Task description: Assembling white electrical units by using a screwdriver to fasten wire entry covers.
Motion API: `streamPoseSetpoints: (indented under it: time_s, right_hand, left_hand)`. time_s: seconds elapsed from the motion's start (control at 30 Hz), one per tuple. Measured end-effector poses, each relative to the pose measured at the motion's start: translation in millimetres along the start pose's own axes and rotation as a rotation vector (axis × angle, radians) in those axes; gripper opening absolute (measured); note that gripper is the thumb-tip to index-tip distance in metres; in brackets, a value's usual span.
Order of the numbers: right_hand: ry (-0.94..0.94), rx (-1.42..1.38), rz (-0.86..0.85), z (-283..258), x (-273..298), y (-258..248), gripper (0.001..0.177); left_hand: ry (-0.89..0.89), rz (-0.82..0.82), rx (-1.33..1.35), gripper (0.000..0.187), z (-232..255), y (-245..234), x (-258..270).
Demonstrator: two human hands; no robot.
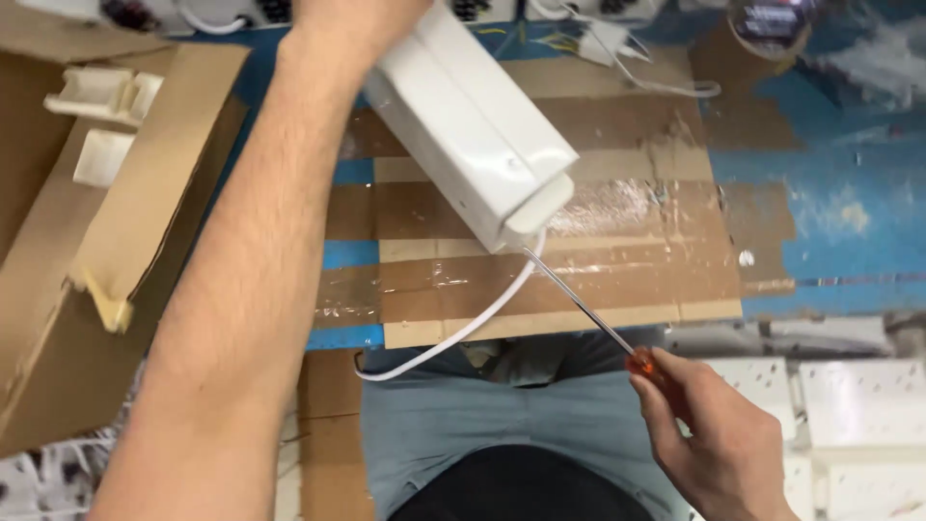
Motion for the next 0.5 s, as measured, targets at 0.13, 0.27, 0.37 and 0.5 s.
streamPoseSetpoints:
  time_s: [0.13, 0.27, 0.37, 0.5]
  right_hand:
    - [0.343, -0.347, -0.069, 46.4, 15.8, 15.0, 0.026]
    - [0.79, -1.122, -0.216, 67.2, 35.0, 29.9, 0.026]
    - [0.417, -0.75, -0.148, 37.7, 11.1, 13.8, 0.027]
    - [0.294, -0.605, -0.092, 56.3, 16.6, 21.6, 0.034]
  left_hand:
    - [0.025, 0.053, -0.009, 0.052, 6.5, 6.9, -8.9]
    - [-0.039, 0.07, -0.061, 0.045, 18.8, -15.0, -2.5]
    - [0.015, 0.121, -0.034, 0.044, 20.0, -27.8, 1.6]
    - [-0.045, 0.111, -0.063, 0.04, 21.5, -26.5, -1.7]
Point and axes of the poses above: each hand's wrist, its own x-axis away from the middle knuckle, its own y-axis out of the palm, z = x × y, the point moved 4 cm from there along -x, towards the middle knuckle, and after that the axes turned 14 degrees about -y, right-handed, at the moved point
